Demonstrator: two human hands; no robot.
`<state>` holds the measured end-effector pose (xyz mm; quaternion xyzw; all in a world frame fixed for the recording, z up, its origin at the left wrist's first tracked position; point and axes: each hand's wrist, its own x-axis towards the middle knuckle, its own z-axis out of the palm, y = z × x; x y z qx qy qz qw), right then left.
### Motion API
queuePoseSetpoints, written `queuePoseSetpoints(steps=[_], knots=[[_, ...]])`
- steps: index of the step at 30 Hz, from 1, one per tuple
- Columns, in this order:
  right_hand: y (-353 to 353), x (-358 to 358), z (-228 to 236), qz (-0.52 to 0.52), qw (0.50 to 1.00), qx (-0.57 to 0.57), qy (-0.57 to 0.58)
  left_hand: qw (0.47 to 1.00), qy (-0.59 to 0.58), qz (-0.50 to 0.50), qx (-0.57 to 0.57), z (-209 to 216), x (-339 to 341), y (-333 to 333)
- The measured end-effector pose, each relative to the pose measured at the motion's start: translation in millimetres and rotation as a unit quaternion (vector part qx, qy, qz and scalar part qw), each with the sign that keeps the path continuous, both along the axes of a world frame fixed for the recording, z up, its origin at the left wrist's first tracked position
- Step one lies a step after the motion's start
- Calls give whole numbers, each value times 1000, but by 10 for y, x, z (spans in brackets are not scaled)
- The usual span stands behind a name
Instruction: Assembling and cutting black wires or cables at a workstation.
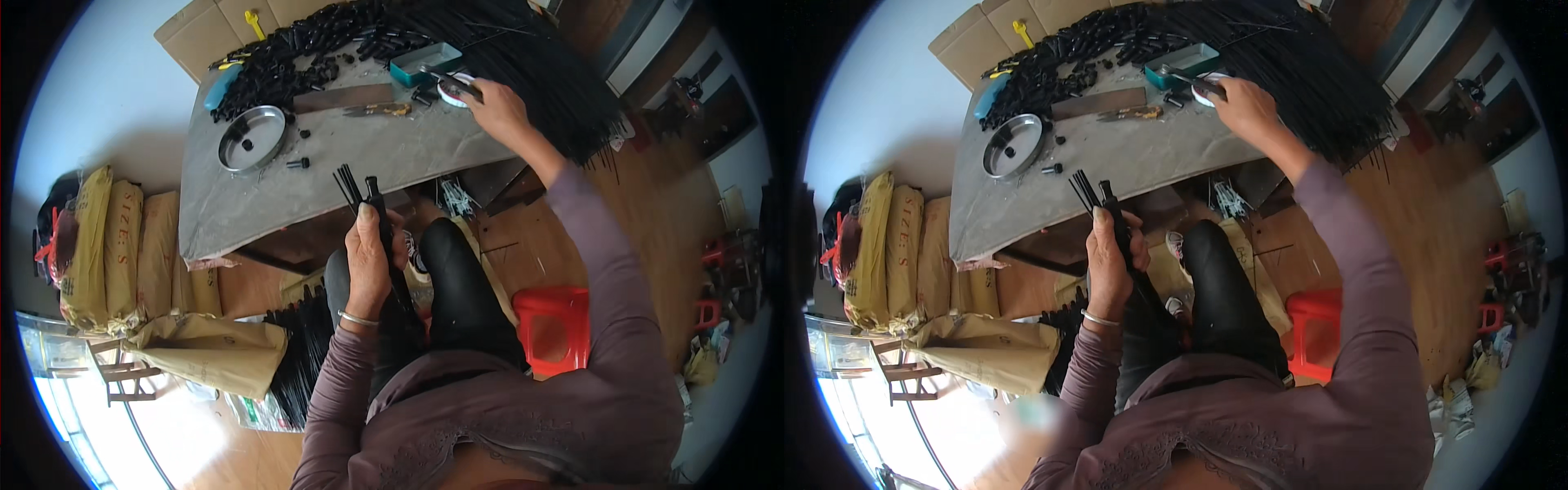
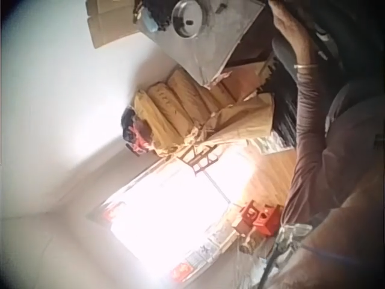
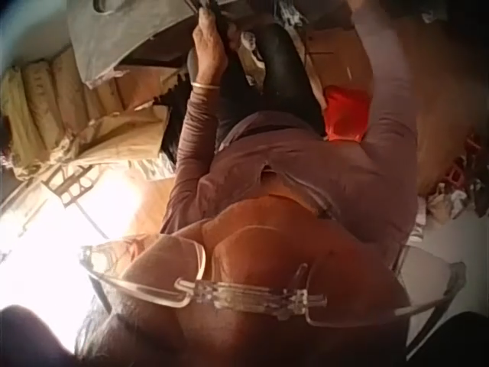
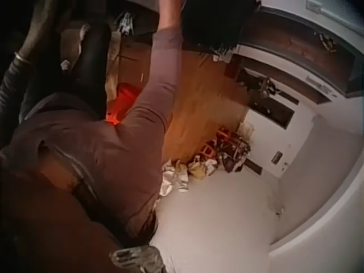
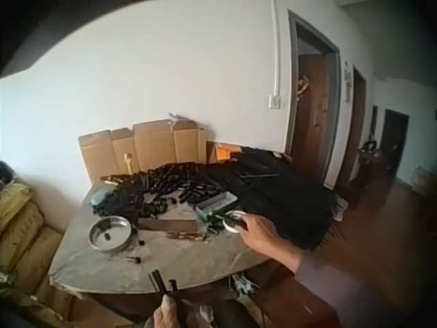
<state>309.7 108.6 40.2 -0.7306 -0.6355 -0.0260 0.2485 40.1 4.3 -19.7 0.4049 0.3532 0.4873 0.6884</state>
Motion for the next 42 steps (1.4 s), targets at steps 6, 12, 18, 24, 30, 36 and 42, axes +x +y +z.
queuePoseSetpoints(steps=[6, 12, 18, 24, 30, 36, 42], knots=[[724, 173, -9, -4, 989, -141, -44, 1000, -21, -6, -6, -39, -25, 81], [817, 170, -82, -5, 990, -128, -58, 999, -26, -2, -28, -74, -2, 155], [862, 228, -175, -3, 988, -118, -95, 1000, -17, -14, -20, -64, 30, 143], [811, 45, -8, -39, 992, -119, -18, 998, -39, 37, -31, -52, -103, 56], [934, 505, -169, -33, 999, -27, -11, 999, -24, 19, 18, -5, -59, -45], [517, 202, 28, 130, 880, -149, 433, 997, -4, 68, 27, 72, -217, -220], [-527, -910, -96, 201, 684, -203, 672, 989, 15, 145, 33, 221, -249, -324]])
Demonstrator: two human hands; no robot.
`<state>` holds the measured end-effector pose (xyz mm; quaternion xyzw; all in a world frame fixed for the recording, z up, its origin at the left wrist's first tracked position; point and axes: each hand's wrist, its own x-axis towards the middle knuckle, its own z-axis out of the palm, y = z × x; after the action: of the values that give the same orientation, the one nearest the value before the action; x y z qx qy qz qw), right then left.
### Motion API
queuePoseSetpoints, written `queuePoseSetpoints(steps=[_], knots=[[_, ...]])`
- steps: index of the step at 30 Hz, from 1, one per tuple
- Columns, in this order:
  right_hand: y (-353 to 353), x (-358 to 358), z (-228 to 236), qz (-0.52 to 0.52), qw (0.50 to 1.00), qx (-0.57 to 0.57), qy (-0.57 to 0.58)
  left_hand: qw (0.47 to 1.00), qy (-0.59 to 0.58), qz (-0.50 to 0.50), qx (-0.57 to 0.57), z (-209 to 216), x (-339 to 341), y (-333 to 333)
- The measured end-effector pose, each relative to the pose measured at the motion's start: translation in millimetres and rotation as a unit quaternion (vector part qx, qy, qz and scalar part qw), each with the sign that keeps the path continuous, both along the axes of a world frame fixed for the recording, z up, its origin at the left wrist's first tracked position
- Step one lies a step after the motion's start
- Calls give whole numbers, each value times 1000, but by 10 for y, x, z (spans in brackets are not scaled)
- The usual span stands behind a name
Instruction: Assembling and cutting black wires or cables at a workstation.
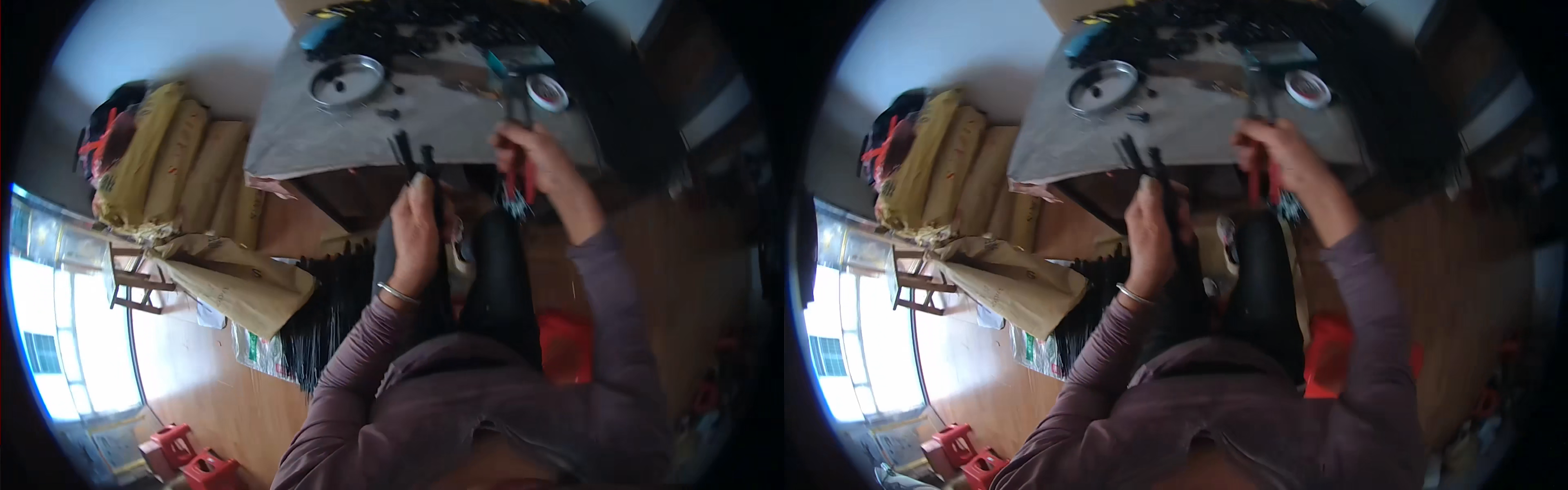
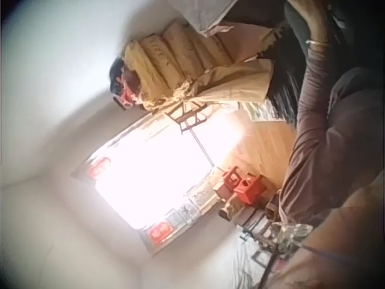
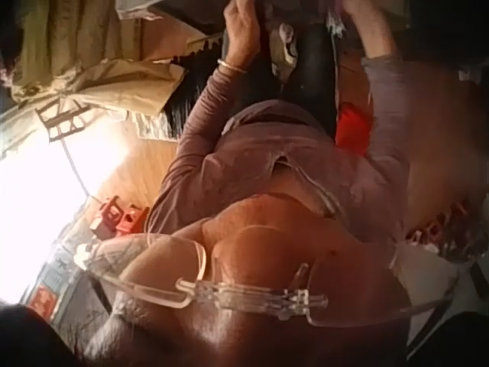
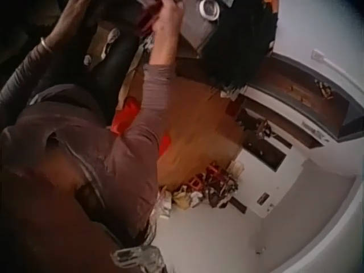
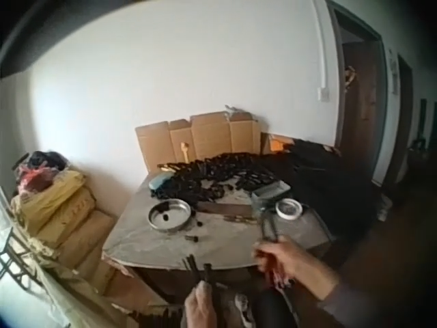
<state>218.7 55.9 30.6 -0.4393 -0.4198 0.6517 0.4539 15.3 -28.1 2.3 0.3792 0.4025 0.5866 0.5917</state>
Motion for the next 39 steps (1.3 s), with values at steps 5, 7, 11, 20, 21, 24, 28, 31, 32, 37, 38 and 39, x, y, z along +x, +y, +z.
queuePoseSetpoints(steps=[5, 7, 11, 20, 21, 24, 28, 31, 32, 37, 38, 39], knots=[[-725, -598, -81, -4, 984, -44, 170, 999, 10, 10, 32, 95, 62, -126], [-856, -680, -117, -22, 985, -31, 169, 998, 5, 11, 57, 110, 75, -182], [-1004, -786, -97, -73, 991, -3, 111, 998, 11, 27, 59, 86, 54, -280], [-1100, -920, -25, -57, 991, 124, -14, 997, 4, 44, 65, 55, -5, -287], [-1110, -938, -31, -54, 991, 123, -16, 997, -3, 41, 66, 45, -8, -276], [-1115, -966, -49, -61, 991, 119, -8, 997, -6, 41, 64, 33, -12, -258], [-1096, -986, -24, -64, 988, 135, -33, 997, -9, 40, 63, 26, -13, -238], [-1096, -1005, -12, -75, 987, 136, -30, 997, 4, 40, 59, 15, -24, -243], [-1098, -1003, -13, -77, 987, 136, -20, 997, 3, 41, 59, 20, -22, -248], [-1120, -1005, 13, -83, 986, 130, -58, 997, 19, 48, 48, 66, -15, -273], [-1123, -1008, 22, -86, 987, 123, -56, 997, 18, 50, 48, 61, -14, -272], [-1128, -1015, 44, -84, 987, 123, -58, 998, 10, 44, 51, 53, -13, -269]])
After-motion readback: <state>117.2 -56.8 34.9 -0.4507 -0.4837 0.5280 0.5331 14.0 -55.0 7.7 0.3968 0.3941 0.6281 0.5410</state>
